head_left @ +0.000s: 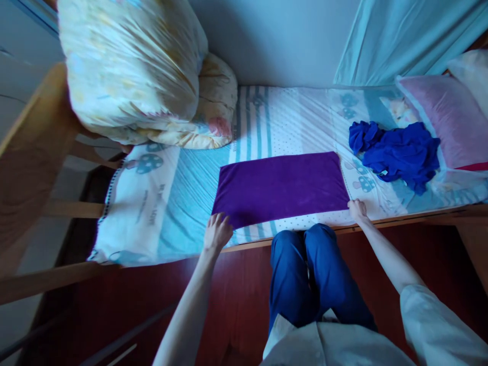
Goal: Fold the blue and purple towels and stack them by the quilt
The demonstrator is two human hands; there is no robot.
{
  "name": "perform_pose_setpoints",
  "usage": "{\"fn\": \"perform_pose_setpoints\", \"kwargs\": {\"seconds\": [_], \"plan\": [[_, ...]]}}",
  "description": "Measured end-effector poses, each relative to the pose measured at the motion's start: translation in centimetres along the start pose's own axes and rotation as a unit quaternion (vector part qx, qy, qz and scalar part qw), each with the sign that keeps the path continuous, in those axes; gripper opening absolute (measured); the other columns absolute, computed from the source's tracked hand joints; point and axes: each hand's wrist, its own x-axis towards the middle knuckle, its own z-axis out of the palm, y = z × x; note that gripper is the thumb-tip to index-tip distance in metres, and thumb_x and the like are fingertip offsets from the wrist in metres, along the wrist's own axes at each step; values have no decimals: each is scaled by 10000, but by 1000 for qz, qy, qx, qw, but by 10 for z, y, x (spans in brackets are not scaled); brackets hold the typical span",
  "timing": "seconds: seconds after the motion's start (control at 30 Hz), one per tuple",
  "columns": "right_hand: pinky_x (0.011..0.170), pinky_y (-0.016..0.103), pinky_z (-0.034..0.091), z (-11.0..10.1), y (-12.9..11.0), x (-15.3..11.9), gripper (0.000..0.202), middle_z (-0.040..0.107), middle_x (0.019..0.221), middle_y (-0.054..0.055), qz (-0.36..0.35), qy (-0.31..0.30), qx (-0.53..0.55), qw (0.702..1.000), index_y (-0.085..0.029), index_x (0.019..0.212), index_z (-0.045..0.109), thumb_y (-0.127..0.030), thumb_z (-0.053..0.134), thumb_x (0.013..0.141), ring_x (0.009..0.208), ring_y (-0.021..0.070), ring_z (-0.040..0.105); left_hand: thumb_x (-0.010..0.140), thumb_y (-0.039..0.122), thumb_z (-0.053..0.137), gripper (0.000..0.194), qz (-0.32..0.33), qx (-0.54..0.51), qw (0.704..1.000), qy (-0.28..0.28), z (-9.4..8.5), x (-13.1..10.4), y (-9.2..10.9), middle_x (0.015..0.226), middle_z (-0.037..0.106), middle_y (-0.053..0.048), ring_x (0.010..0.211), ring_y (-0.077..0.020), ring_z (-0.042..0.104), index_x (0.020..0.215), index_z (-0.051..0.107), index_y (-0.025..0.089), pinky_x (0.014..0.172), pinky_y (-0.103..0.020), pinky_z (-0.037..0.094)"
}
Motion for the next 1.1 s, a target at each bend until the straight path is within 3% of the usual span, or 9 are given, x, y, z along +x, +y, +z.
{"fn": "perform_pose_setpoints", "kwargs": {"seconds": [0.07, 0.13, 0.27, 0.43, 0.53, 0.63, 0.73, 0.9, 1.1], "plan": [[917, 355, 464, -6, -20, 4, 300, 762, 1002, 197, -16, -12, 1, 1000, -112, 982, 796, -34, 533, 861, 1021, 273, 683, 919, 261, 462, 510, -4, -54, 997, 52, 8, 21, 37, 1526, 518, -212, 1462, -365, 423, 1371, 647, 113, 1226, -564, 333], [1016, 396, 452, -12, -49, 7, 344, 752, 1142, 185, -54, 22, 41, 997, -121, 1118, 767, -65, 513, 893, 1152, 283, 651, 960, 294, 423, 560, -28, -108, 991, 76, 24, 38, 75, 1626, 403, -198, 1549, -357, 288, 1474, 556, 117, 1260, -591, 251], [1211, 480, 346, -13, -143, 14, 438, 627, 1442, 168, -160, 118, 185, 962, -123, 1354, 656, -161, 448, 971, 1389, 277, 517, 991, 301, 375, 589, -83, -164, 978, 101, 60, 52, 132, 1677, 310, -198, 1593, -349, 180, 1537, 474, 101, 1266, -619, 193], [1321, 448, 195, 12, -282, 17, 535, 375, 1668, 91, -312, 88, 300, 897, -155, 1562, 457, -247, 363, 1044, 1585, 216, 258, 984, 294, 391, 611, -87, -166, 972, 144, 86, 46, 138, 1681, 300, -194, 1596, -335, 177, 1568, 436, 122, 1270, -617, 168], [1337, 456, 134, 38, -331, 15, 552, 370, 1671, 66, -365, 46, 315, 875, -197, 1593, 413, -229, 379, 1043, 1592, 191, 243, 942, 331, 479, 663, -78, -165, 973, 140, 92, 44, 128, 1681, 301, -191, 1594, -353, 182, 1578, 428, 150, 1264, -633, 168], [1341, 468, 102, 59, -343, 16, 585, 388, 1660, 61, -370, 36, 318, 872, -198, 1593, 414, -169, 411, 1008, 1588, 185, 253, 918, 360, 525, 704, -74, -157, 977, 127, 93, 44, 125, 1680, 301, -192, 1589, -370, 192, 1582, 421, 151, 1264, -630, 167], [1342, 452, 113, 67, -336, 21, 586, 383, 1661, 67, -392, 37, 316, 863, -168, 1577, 439, -152, 411, 992, 1593, 179, 235, 940, 368, 494, 681, -74, -155, 976, 137, 93, 44, 127, 1675, 316, -191, 1586, -366, 203, 1577, 426, 138, 1269, -621, 164], [1328, 395, 187, 65, -309, 30, 539, 425, 1635, 105, -427, 39, 298, 853, -89, 1542, 472, -162, 329, 1028, 1577, 157, 277, 969, 257, 398, 612, -94, -161, 970, 155, 90, 45, 131, 1671, 341, -161, 1586, -327, 222, 1570, 440, 152, 1273, -613, 167], [1329, 387, 171, 65, -258, 44, 532, 384, 1660, 71, -378, 66, 269, 883, -132, 1575, 431, -257, 321, 1069, 1582, 150, 260, 949, 242, 419, 633, -95, -182, 967, 148, 88, 46, 131, 1683, 318, -153, 1589, -336, 204, 1576, 429, 155, 1276, -628, 142]]}}
